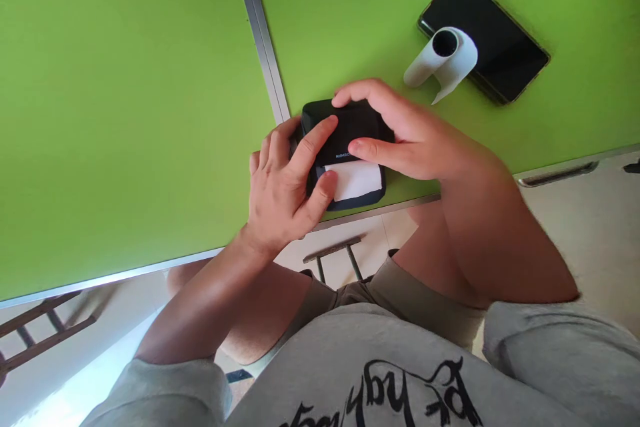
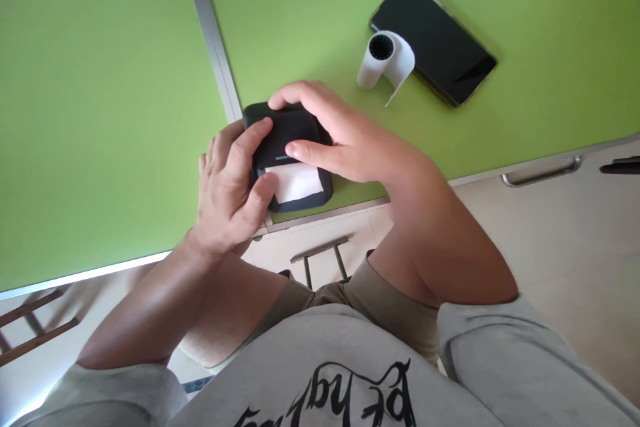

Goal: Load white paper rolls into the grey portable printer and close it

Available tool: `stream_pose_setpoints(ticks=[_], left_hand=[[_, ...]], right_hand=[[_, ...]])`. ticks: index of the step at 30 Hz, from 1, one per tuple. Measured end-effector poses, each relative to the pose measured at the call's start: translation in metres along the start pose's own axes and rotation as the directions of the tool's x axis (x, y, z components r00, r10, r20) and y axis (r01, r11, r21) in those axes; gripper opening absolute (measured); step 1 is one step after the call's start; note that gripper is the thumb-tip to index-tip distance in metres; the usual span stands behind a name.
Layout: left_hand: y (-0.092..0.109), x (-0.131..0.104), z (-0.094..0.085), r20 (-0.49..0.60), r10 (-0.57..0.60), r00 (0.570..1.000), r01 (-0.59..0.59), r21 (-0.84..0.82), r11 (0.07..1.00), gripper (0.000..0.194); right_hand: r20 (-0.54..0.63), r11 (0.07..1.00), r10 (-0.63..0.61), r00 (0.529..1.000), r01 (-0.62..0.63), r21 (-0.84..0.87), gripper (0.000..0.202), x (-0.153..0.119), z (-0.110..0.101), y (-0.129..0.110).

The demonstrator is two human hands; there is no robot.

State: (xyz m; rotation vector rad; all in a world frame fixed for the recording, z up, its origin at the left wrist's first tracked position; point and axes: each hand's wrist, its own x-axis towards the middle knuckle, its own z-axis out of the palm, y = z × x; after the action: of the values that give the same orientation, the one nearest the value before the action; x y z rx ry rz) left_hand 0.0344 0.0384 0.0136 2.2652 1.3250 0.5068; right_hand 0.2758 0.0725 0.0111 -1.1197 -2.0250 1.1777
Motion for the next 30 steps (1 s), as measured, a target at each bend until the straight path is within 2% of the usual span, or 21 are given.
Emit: stream_pose_setpoints(ticks=[5,9,15,19,25,30], left_hand=[[0.001,-0.001,0.002,-0.029,0.000,1.000,0.000,-0.009,1.000,0.080],[0.000,-0.002,0.003,-0.040,-0.004,0.999,0.003,-0.016,1.000,0.083],[-0.003,-0.004,0.003,0.015,-0.007,1.000,0.007,0.006,1.000,0.096],[-0.003,-0.007,0.004,0.031,0.007,1.000,-0.008,0.040,0.999,0.102],[-0.001,-0.012,0.008,0.023,0.007,1.000,-0.009,0.070,0.997,0.115],[-0.002,-0.015,0.008,0.032,0.012,0.999,-0.015,0.082,0.997,0.124]], right_hand=[[-0.072,0.999,-0.018,0.997,0.019,0.025,0.048,0.000,0.005,0.005],[-0.081,0.998,-0.021,0.996,0.025,0.049,0.047,0.001,0.006,0.005],[-0.137,0.997,-0.070,0.988,0.066,-0.033,0.046,-0.001,0.009,0.009],[-0.236,0.992,-0.124,0.964,0.112,-0.065,0.040,-0.003,0.015,0.007],[-0.395,0.990,-0.078,0.915,0.025,-0.137,0.038,-0.002,0.023,0.001],[-0.449,0.990,-0.099,0.888,0.041,-0.137,0.036,0.002,0.025,0.002]])
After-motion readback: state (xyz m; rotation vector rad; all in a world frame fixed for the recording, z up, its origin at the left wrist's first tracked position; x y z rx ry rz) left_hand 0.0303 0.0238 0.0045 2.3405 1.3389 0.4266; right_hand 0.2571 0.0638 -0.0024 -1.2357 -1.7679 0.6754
